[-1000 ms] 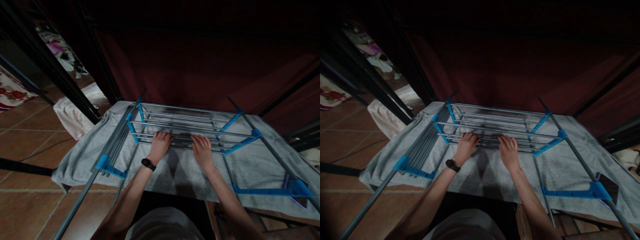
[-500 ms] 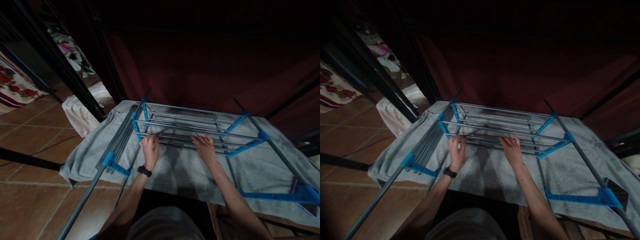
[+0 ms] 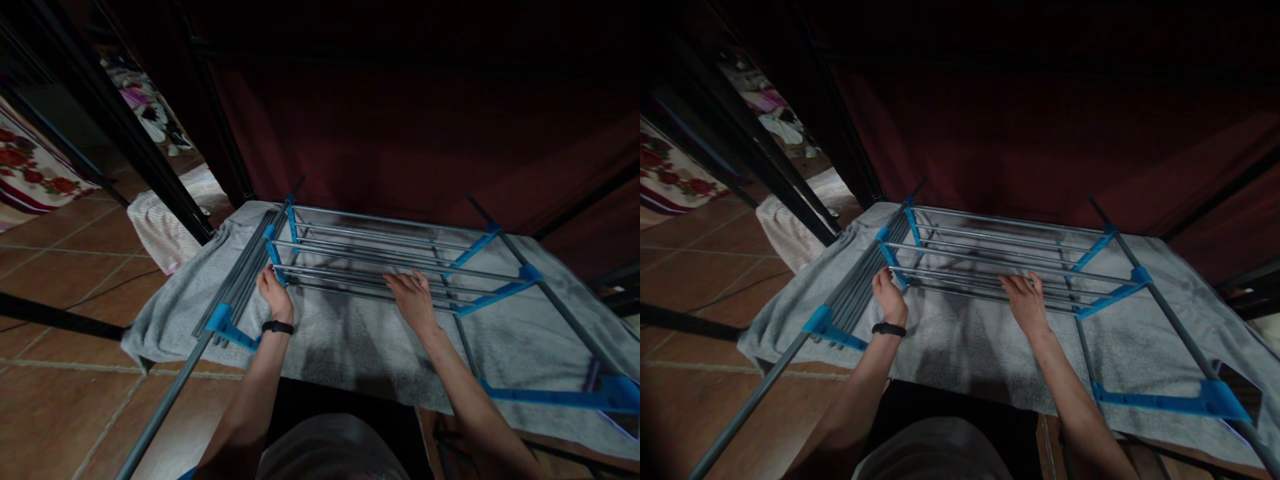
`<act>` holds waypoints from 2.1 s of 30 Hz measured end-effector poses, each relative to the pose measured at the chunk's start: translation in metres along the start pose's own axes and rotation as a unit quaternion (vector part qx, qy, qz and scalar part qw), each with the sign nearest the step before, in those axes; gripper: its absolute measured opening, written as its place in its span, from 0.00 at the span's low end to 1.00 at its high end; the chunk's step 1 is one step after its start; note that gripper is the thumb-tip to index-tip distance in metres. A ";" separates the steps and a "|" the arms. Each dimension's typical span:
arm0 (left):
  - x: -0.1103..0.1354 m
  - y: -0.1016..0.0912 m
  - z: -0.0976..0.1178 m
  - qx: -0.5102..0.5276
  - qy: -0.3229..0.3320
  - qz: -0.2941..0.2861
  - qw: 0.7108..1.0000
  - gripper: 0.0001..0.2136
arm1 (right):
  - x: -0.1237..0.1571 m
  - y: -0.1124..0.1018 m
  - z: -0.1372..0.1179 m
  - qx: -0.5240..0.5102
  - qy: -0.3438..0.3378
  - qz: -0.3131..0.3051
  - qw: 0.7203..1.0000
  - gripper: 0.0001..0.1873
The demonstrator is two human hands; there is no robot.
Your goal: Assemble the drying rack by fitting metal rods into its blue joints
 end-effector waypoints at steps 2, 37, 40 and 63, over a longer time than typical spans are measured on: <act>-0.003 0.001 0.007 0.004 0.029 -0.002 1.000 0.13 | 0.000 0.000 0.000 0.004 -0.001 0.002 1.000 0.19; -0.046 0.055 0.013 0.099 -0.058 -0.034 0.993 0.28 | -0.005 0.002 -0.015 0.046 -0.037 -0.003 0.998 0.19; -0.048 0.056 0.011 0.094 -0.063 -0.023 0.993 0.27 | -0.016 0.007 -0.042 0.026 -0.058 -0.023 0.998 0.20; -0.049 0.052 0.008 0.152 -0.049 -0.106 0.981 0.32 | -0.156 0.088 -0.209 -0.073 -0.119 -0.263 0.955 0.24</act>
Point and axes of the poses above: each hand's wrist, its own x-axis away from the middle knuckle, its own y-axis out of the palm, z = x × y, the point moved 5 cm from there along -x, towards the middle knuckle, and after that the axes turned 1 degree about -y, right-handed, at the moved point
